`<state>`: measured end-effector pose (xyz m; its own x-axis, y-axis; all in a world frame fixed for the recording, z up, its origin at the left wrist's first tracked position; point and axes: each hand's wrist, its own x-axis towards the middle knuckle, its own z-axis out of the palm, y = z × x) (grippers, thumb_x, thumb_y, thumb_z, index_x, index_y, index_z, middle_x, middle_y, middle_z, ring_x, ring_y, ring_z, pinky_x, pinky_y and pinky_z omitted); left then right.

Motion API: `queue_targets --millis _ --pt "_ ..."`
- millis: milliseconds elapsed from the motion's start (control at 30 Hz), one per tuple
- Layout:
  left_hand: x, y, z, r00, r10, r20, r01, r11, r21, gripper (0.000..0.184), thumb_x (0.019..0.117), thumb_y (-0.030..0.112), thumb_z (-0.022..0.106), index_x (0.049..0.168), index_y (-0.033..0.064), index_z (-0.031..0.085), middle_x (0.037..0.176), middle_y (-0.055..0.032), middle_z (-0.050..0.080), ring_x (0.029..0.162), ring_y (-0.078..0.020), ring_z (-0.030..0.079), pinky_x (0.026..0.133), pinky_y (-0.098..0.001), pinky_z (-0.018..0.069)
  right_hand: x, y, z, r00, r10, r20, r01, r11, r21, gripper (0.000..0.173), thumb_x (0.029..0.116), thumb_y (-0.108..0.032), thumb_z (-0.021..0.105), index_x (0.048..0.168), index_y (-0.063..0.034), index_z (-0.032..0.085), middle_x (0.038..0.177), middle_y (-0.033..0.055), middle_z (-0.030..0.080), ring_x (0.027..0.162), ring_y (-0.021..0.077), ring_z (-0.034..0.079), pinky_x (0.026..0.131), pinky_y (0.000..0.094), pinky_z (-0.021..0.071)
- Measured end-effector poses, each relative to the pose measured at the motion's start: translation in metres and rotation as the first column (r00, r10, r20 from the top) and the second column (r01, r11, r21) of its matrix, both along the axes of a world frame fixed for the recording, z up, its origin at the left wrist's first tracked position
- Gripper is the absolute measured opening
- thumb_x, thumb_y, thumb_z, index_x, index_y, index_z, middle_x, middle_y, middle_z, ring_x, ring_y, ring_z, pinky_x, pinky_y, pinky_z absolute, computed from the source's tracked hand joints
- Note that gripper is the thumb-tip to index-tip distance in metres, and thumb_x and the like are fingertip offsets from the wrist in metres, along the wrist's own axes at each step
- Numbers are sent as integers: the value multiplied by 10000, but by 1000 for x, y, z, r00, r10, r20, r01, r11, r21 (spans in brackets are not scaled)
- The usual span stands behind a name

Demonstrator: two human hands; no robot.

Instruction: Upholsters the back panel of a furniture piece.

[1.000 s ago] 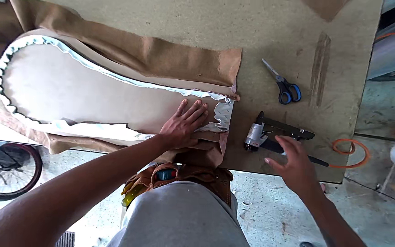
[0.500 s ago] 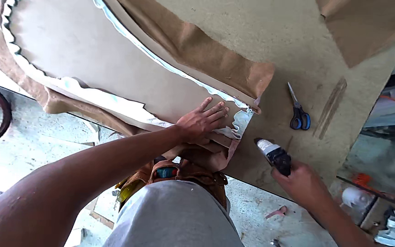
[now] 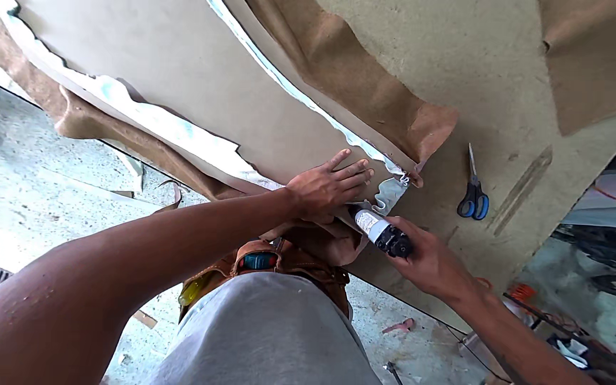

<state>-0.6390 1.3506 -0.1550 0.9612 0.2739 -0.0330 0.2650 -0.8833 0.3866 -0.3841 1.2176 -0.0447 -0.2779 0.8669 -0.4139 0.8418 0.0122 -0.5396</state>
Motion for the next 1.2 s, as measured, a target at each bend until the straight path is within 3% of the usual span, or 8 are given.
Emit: queue_targets --millis 500,667,733,867,967,1033,1167,1200 --pt "-1 -1 0 1000 4 3 -4 1000 22 1011 763 636 708 1578 113 416 1720 -80 211 1598 -342 77 1262 -656 1 -3 5 -4 995 88 54 -89 996 18 495 861 -303 694 1342 -206 629 1106 -33 704 871 98 700 714 383 615" --pt "-1 -3 1 999 30 14 -30 999 15 1043 720 645 735 1583 154 415 1713 -53 238 1601 -308 80 1272 -631 -8 -2 -5 4 998 -19 63 21 999 -28 500 847 -293 683 1344 -262 634 1122 -85 702 913 47 683 760 360 609" --pt "0 -2 3 998 53 16 -54 998 18 1097 685 666 754 1599 180 389 1710 -49 245 1600 -298 88 1276 -628 2 7 -18 16 989 -134 70 135 991 -1 418 841 -311 655 1259 -292 642 1033 -115 679 840 23 652 691 343 593" --pt "6 -6 9 995 98 -3 -98 995 1 1118 646 713 750 1597 248 391 1725 -48 192 1600 -326 62 1258 -669 17 50 -70 29 936 -333 118 320 940 116 319 836 -352 648 1131 -238 684 880 -77 681 746 47 654 638 364 584" --pt "25 -7 11 998 31 59 -32 999 14 1132 644 750 736 1594 233 403 1721 -52 208 1601 -314 68 1261 -663 -2 74 -94 29 911 -361 200 360 932 42 399 812 -334 671 1203 -254 669 909 -51 697 763 88 673 652 423 595" --pt "40 -12 8 998 3 56 -4 1000 12 1148 658 778 717 1603 221 381 1712 -64 233 1599 -303 88 1265 -655 10 80 -106 24 929 -298 218 305 952 3 446 814 -301 697 1256 -273 644 959 -48 702 777 111 683 655 445 601" --pt "56 -13 7 1000 3 23 -2 1000 -17 1145 696 872 634 1596 207 391 1716 -48 224 1601 -295 93 1267 -650 14 77 -113 8 960 -266 91 268 963 -16 519 828 -283 735 1336 -252 630 1142 -50 694 898 90 689 747 400 620" --pt "59 -12 5 1000 0 23 1 1000 -20 1141 697 870 639 1593 206 397 1716 -47 227 1601 -295 94 1269 -645 8 75 -111 7 957 -281 67 283 959 -15 503 830 -284 727 1323 -261 633 1125 -68 691 894 68 682 739 378 618"
